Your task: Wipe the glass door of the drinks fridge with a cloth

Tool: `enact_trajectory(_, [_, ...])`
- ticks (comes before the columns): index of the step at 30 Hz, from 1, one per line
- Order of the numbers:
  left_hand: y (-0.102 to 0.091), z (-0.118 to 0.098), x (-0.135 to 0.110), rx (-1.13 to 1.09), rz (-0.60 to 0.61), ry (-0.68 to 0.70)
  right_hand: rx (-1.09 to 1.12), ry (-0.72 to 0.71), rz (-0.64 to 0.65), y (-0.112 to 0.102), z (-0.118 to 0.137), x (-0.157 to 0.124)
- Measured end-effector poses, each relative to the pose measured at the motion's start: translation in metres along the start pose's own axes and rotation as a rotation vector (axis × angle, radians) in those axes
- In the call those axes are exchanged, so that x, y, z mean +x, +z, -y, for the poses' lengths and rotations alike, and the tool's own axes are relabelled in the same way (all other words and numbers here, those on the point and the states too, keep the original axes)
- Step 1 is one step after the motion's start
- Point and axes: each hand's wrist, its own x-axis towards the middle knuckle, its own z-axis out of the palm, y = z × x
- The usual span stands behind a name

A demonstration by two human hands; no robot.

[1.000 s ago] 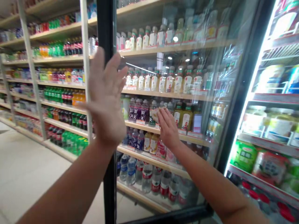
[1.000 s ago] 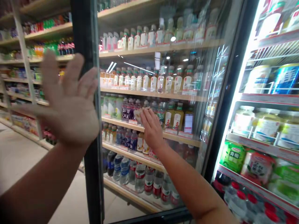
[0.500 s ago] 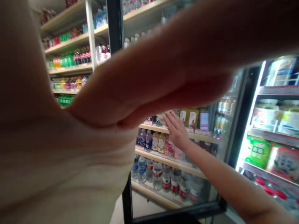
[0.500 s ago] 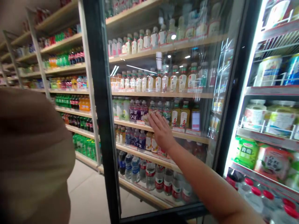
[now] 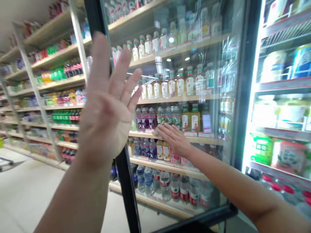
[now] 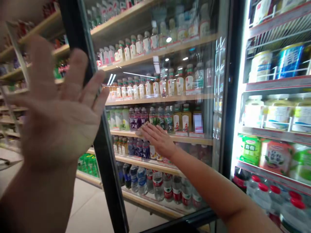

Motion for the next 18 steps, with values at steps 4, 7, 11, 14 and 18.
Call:
enact_trajectory(4, [0.049,0.073,0.025,0.19,-0.086,-0.062,-0.018,0.361,-0.357,0.002,-0.018,0.014])
enact_trajectory(7, [0.075,0.115,0.018,0.382,-0.074,-0.004,-0.055,0.301,-0.293,0.008,-0.016,0.008])
enact_trajectory(11, [0.088,0.126,0.004,0.49,-0.054,0.034,-0.08,-0.087,0.071,-0.002,-0.025,0.001])
enact_trajectory(14, [0.087,0.122,0.003,0.5,-0.053,0.03,-0.155,0.182,-0.136,-0.019,-0.057,0.024])
enact_trajectory(18, [0.085,0.12,0.002,0.552,0.002,-0.026,-0.156,0.511,-0.36,-0.021,-0.069,0.063])
